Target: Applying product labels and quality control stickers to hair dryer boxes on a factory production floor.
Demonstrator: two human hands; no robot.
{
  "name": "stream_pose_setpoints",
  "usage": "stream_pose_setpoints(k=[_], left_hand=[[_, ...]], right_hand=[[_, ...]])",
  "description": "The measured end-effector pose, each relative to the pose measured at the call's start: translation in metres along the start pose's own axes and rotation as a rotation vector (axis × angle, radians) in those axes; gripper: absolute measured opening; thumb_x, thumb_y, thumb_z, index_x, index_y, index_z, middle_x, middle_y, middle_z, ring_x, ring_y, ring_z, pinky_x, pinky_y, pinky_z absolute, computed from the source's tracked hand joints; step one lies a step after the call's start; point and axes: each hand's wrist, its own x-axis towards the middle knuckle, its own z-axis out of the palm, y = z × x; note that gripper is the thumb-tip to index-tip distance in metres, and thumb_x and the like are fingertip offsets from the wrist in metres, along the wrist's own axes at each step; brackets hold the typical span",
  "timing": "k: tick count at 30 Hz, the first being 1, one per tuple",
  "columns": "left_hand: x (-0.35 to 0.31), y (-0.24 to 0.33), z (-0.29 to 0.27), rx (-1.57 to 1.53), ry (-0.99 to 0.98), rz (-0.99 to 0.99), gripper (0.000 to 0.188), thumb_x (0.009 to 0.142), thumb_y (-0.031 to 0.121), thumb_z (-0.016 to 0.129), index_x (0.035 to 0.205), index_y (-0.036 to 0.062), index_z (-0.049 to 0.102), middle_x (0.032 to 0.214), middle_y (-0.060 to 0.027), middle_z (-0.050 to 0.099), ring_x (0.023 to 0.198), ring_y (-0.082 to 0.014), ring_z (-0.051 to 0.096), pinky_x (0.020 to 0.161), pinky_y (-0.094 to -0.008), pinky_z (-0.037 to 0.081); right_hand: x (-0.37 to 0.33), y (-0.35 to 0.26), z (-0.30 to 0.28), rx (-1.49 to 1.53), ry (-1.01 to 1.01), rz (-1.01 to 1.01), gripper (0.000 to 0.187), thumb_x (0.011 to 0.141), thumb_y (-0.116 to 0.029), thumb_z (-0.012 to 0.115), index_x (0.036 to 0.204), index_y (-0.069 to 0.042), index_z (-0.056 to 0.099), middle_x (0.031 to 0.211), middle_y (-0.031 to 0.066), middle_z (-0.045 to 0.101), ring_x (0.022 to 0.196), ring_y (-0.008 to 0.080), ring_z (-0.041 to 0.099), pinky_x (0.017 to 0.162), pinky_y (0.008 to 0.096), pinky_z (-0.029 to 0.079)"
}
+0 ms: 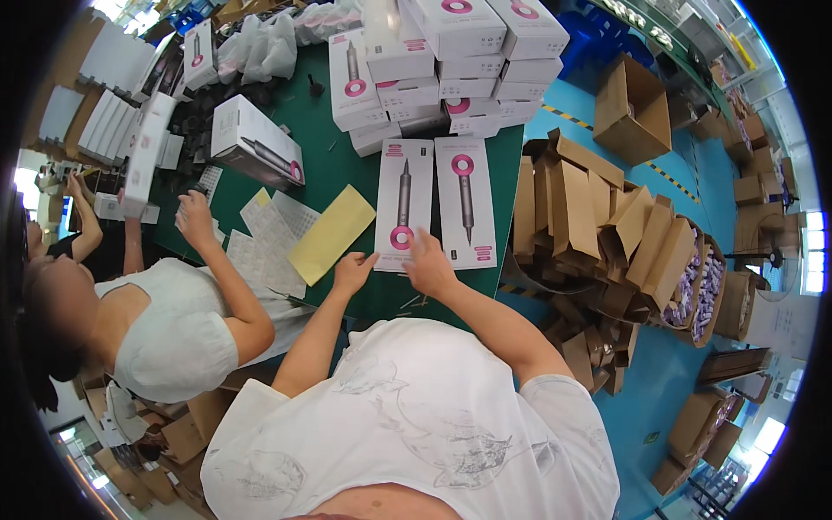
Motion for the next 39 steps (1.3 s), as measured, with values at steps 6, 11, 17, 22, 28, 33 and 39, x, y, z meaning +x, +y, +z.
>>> stream_pose_setpoints(k=[6, 11, 17, 22, 28, 33, 39], left_hand=[[0.032, 0.015, 0.018, -0.755, -0.331, -0.268, 0.079, 0.082, 0.059, 0.072, 0.128, -0.0039, 0.061, 0.110, -0.0140, 0.070, 0.098, -0.0250, 0.068, 0.084, -0.0376, 0.053], [0.028, 0.039, -0.014, -0.721, -0.454, -0.442, 0.064, 0.083, 0.062, 0.069, 0.110, 0.0048, 0.067, 0.103, -0.0099, 0.070, 0.088, -0.0205, 0.069, 0.080, -0.0371, 0.053], [-0.033, 0.071, -0.034, -1.239, -0.786, -0.270, 0.062, 0.094, 0.052, 0.056, 0.137, 0.0066, 0.054, 0.132, -0.0132, 0.063, 0.118, -0.0284, 0.063, 0.102, -0.0433, 0.050], [-0.095, 0.100, -0.014, -1.214, -0.684, -0.450, 0.063, 0.089, 0.051, 0.065, 0.135, 0.0093, 0.055, 0.122, -0.0087, 0.066, 0.110, -0.0247, 0.064, 0.094, -0.0471, 0.050], [-0.101, 0.083, -0.031, -1.374, -0.562, -0.373, 0.062, 0.089, 0.051, 0.066, 0.133, 0.0088, 0.054, 0.117, -0.0182, 0.062, 0.109, -0.0344, 0.061, 0.098, -0.0568, 0.047], [-0.083, 0.033, -0.058, -1.311, -0.486, -0.273, 0.060, 0.091, 0.047, 0.066, 0.135, 0.0082, 0.053, 0.132, -0.0124, 0.058, 0.124, -0.0319, 0.053, 0.103, -0.0570, 0.043], [-0.114, -0.001, -0.037, -1.450, -0.416, -0.223, 0.050, 0.094, 0.037, 0.064, 0.133, 0.0061, 0.055, 0.132, -0.0095, 0.061, 0.122, -0.0271, 0.056, 0.107, -0.0468, 0.042]], right_hand=[[0.025, 0.002, 0.030, 0.111, 0.153, 0.389, 0.071, 0.083, -0.024, 0.076, 0.132, 0.015, 0.043, 0.134, 0.0352, 0.047, 0.125, 0.0490, 0.048, 0.104, 0.0469, 0.043], [0.036, -0.001, 0.001, 0.104, -0.249, 0.726, 0.062, 0.077, -0.040, 0.082, 0.114, 0.007, 0.064, 0.098, 0.0220, 0.072, 0.088, 0.0371, 0.069, 0.086, 0.0420, 0.054], [-0.015, -0.032, -0.049, 0.911, -0.016, 0.783, 0.080, 0.084, -0.040, 0.079, 0.149, -0.010, 0.045, 0.124, 0.0115, 0.065, 0.106, 0.0205, 0.065, 0.086, 0.0352, 0.053], [-0.055, -0.021, -0.090, 1.289, 0.049, 0.970, 0.063, 0.084, -0.026, 0.079, 0.136, 0.001, 0.057, 0.116, 0.0121, 0.068, 0.100, 0.0223, 0.068, 0.081, 0.0360, 0.055], [-0.104, 0.016, -0.134, 1.259, -0.061, 0.860, 0.060, 0.076, -0.014, 0.082, 0.130, 0.003, 0.063, 0.113, 0.0144, 0.070, 0.098, 0.0247, 0.069, 0.090, 0.0340, 0.053], [-0.136, 0.048, -0.166, 1.156, -0.243, 0.721, 0.061, 0.069, -0.008, 0.081, 0.128, -0.001, 0.066, 0.112, 0.0164, 0.071, 0.095, 0.0243, 0.070, 0.091, 0.0341, 0.054], [-0.151, 0.038, -0.153, 1.057, -0.148, 0.678, 0.065, 0.063, -0.011, 0.082, 0.127, -0.005, 0.069, 0.113, 0.0166, 0.071, 0.098, 0.0247, 0.068, 0.096, 0.0352, 0.051]])
